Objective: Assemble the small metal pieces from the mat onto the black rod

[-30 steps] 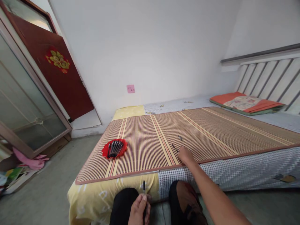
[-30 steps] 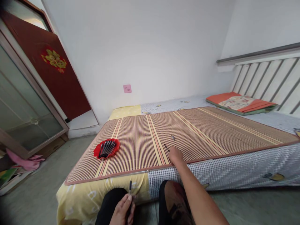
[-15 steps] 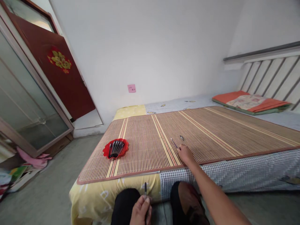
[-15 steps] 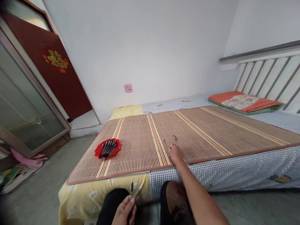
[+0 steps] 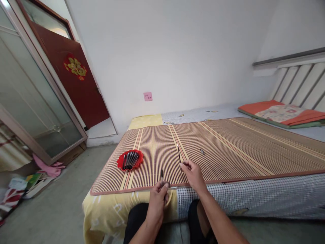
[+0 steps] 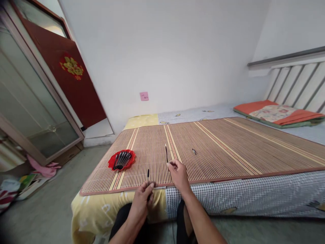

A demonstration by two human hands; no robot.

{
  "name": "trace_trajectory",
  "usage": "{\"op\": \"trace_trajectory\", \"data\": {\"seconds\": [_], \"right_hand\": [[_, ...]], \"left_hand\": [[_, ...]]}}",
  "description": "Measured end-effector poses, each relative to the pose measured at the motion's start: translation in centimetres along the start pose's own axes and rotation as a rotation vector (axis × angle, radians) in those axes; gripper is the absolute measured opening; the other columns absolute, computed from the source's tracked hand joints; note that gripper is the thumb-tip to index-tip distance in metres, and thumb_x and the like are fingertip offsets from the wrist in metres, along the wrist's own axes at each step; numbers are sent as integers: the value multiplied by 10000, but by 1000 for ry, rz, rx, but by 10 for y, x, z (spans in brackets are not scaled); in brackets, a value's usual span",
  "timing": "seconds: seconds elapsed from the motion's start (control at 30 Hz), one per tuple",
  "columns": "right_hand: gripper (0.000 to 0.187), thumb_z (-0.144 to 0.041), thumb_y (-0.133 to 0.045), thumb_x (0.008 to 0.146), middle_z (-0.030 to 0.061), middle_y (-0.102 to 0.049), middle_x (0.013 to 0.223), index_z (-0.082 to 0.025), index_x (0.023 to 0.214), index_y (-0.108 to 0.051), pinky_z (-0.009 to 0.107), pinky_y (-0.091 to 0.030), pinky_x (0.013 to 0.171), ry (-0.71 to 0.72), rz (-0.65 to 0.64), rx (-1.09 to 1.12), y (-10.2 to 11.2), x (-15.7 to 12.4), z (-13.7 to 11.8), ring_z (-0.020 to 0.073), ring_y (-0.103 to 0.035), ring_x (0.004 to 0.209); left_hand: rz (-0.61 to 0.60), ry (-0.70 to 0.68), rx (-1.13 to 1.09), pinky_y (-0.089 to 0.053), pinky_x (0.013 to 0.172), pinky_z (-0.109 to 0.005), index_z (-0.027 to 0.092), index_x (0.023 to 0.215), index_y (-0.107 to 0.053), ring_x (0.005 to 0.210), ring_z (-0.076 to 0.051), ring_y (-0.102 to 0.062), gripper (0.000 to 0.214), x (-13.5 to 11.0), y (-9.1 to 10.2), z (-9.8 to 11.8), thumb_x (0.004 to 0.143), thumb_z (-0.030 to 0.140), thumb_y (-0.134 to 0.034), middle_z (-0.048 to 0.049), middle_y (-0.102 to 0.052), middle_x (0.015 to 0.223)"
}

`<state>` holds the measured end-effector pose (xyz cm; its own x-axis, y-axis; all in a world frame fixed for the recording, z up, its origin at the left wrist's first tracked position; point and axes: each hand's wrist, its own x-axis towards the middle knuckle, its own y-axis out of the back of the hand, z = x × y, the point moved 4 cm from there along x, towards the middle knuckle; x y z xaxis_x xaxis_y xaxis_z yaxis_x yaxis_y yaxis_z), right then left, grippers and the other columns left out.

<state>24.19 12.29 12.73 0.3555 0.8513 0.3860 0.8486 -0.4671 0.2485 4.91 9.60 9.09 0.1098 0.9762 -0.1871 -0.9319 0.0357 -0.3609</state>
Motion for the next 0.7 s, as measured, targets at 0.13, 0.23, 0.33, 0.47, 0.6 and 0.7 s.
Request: {"op": "trace_trajectory", "data": {"seconds": [0.13, 0.23, 0.33, 0.47, 0.6, 0.7], "right_hand": [[362, -540, -661, 873, 38, -691, 718, -184, 809, -686, 299, -535, 653, 4, -46, 248, -9, -30, -47, 202, -657, 679], [344, -538, -719, 848, 36, -694, 724, -198, 805, -689, 314, -561, 667, -34, -90, 423, -13, -48, -69, 209, -670, 682], [329, -524, -734, 850, 35, -685, 735, -200, 814, -692, 306, -558, 664, -37, -123, 461, -12, -59, -81, 208, -666, 695], [283, -470, -711, 892, 20, -639, 756, -199, 815, -683, 270, -511, 645, 24, -164, 435, -11, -69, -94, 181, -619, 700], [258, -433, -691, 918, 13, -614, 776, -202, 806, -662, 259, -482, 669, 59, -189, 442, -9, -79, -110, 170, -592, 731], [268, -440, -699, 914, 10, -615, 779, -202, 796, -658, 259, -477, 690, 65, -222, 459, -3, -84, -119, 172, -592, 753]], "left_hand": [[-84, -53, -109, -220, 390, -152, 116, 1004, -714, 428, 1, -348, 610, -8, -24, 26, 606, 524, -928, -36, -724, 838], [-128, -82, -153, -214, 388, -152, 111, 985, -707, 426, -10, -349, 574, -22, -30, 37, 648, 528, -912, 10, -655, 710], [-153, -100, -168, -206, 391, -156, 112, 941, -701, 417, -16, -323, 541, -35, -27, 42, 666, 529, -908, 64, -544, 595], [-192, -116, -168, -208, 414, -161, 115, 909, -698, 443, -3, -308, 449, -50, -22, 48, 701, 451, -910, 47, -575, 686], [-207, -129, -156, -205, 431, -172, 120, 849, -681, 469, -10, -313, 436, -63, -21, 55, 688, 447, -920, 39, -562, 706], [-200, -141, -144, -214, 446, -179, 123, 832, -673, 485, -23, -301, 438, -74, -21, 61, 680, 448, -925, 54, -509, 657]]}}
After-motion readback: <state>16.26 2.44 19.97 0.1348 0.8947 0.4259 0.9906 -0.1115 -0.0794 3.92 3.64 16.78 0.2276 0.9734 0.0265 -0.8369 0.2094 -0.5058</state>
